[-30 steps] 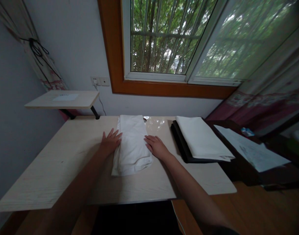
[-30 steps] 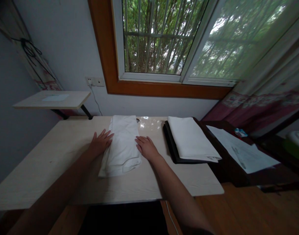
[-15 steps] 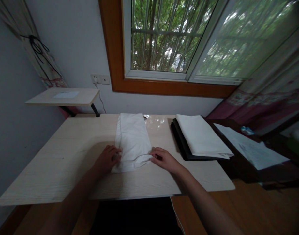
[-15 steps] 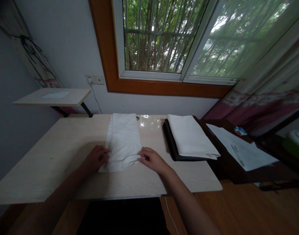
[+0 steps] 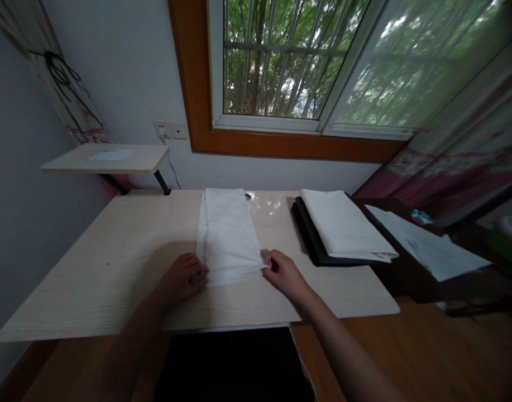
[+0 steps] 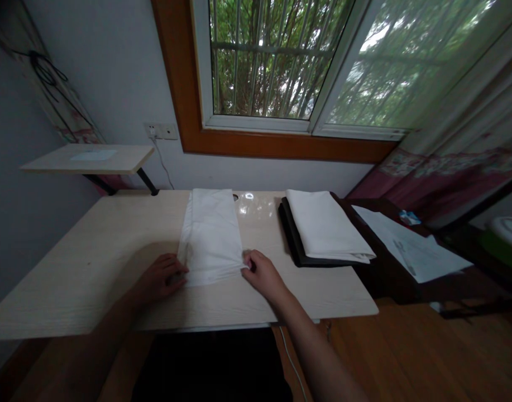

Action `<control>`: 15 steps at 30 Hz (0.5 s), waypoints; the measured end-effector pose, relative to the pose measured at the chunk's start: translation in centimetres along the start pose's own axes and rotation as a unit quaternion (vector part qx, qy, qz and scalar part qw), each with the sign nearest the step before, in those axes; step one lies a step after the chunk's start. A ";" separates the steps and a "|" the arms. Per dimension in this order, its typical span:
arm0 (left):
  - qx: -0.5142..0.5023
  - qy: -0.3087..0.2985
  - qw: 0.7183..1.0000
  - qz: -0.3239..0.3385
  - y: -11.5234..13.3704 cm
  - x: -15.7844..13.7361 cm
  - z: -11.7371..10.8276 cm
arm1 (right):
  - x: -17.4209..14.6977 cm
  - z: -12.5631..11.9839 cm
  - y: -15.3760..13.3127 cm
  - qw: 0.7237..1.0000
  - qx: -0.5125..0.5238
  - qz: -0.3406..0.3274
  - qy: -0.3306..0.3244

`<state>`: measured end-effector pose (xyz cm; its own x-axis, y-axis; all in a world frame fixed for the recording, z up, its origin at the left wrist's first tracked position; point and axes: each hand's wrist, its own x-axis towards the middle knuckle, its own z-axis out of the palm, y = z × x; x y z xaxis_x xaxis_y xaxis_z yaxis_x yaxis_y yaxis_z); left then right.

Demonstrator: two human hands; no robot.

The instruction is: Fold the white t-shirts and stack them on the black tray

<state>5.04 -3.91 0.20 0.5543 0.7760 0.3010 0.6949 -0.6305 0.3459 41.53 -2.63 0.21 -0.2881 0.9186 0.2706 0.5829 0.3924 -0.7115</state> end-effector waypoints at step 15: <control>0.013 0.014 0.998 0.062 0.7 0.1 -0.3 | -1.6 -0.3 -0.6 0.985 -0.167 -0.034 -0.024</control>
<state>5.46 -4.28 0.77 0.6238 0.6914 0.3644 0.6343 -0.7203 0.2808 41.85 -4.31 0.35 -0.3660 0.8892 0.2745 0.7760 0.4545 -0.4373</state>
